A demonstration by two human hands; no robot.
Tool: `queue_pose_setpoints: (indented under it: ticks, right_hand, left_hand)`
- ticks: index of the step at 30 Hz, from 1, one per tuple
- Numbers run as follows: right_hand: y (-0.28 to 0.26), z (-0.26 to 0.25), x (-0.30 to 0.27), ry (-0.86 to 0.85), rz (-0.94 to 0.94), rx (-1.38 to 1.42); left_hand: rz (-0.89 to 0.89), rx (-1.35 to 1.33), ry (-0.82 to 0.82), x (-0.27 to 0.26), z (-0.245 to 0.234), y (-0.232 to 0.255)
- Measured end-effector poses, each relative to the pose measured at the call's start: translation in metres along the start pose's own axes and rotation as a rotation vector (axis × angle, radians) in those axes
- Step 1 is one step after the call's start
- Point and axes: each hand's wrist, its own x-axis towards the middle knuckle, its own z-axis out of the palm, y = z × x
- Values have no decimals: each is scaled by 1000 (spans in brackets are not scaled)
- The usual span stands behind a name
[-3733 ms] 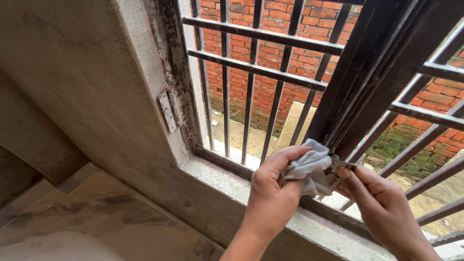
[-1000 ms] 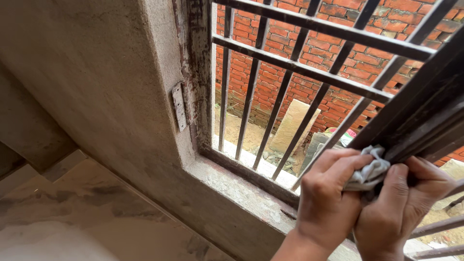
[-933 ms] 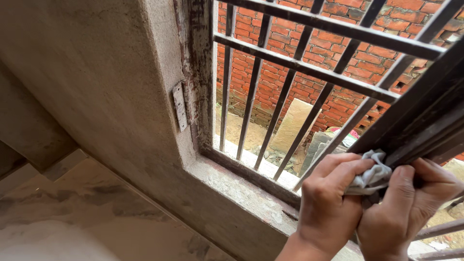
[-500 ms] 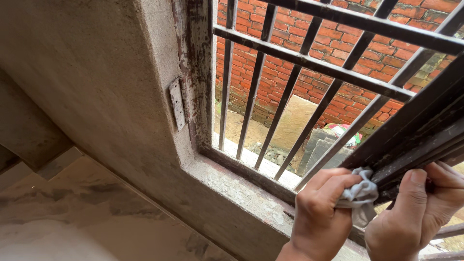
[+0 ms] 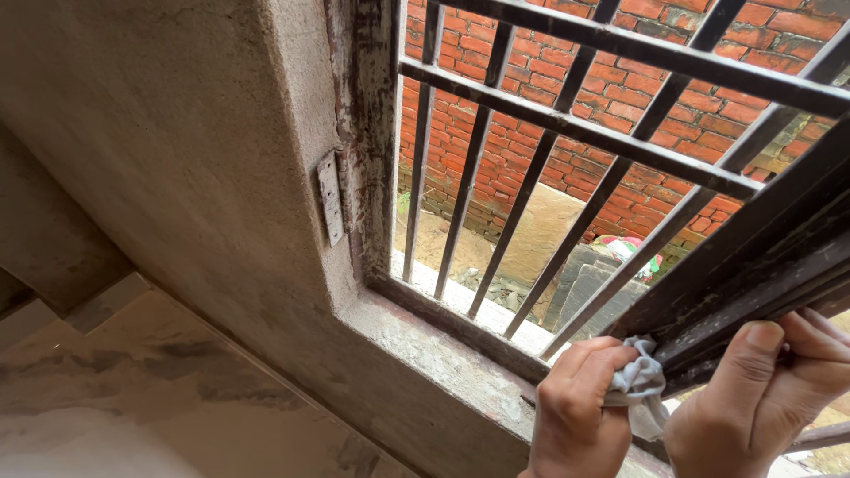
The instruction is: The person wipes the metal bars of a window grille using a white cloth. They systematically clean horizontal and vertical bars, moving from one section to another while maintaining a steady wiping motion.
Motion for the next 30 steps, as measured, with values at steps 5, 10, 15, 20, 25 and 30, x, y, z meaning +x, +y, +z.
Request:
queue_pose_setpoints:
  ticks: [5, 10, 15, 20, 25, 30]
  right_hand:
    - [2, -3, 0, -35, -39, -27]
    - [0, -3, 0, -47, -72, -15]
    - [-6, -2, 3, -73, -95, 3]
    - [-9, -1, 4, -82, -127, -2]
    - [5, -12, -1, -116, -225, -180]
    - [11, -14, 0, -143, -234, -129]
  left_hand:
    - [-37, 15, -14, -5, 4, -4]
    - [-58, 53, -16, -13, 7, -13]
    - [-76, 52, -6, -17, 7, -13]
    - [-129, 39, -31, -19, 1, -10]
    - [-134, 98, -76, -28, -3, -20]
    - [-123, 176, -128, -32, -15, -26]
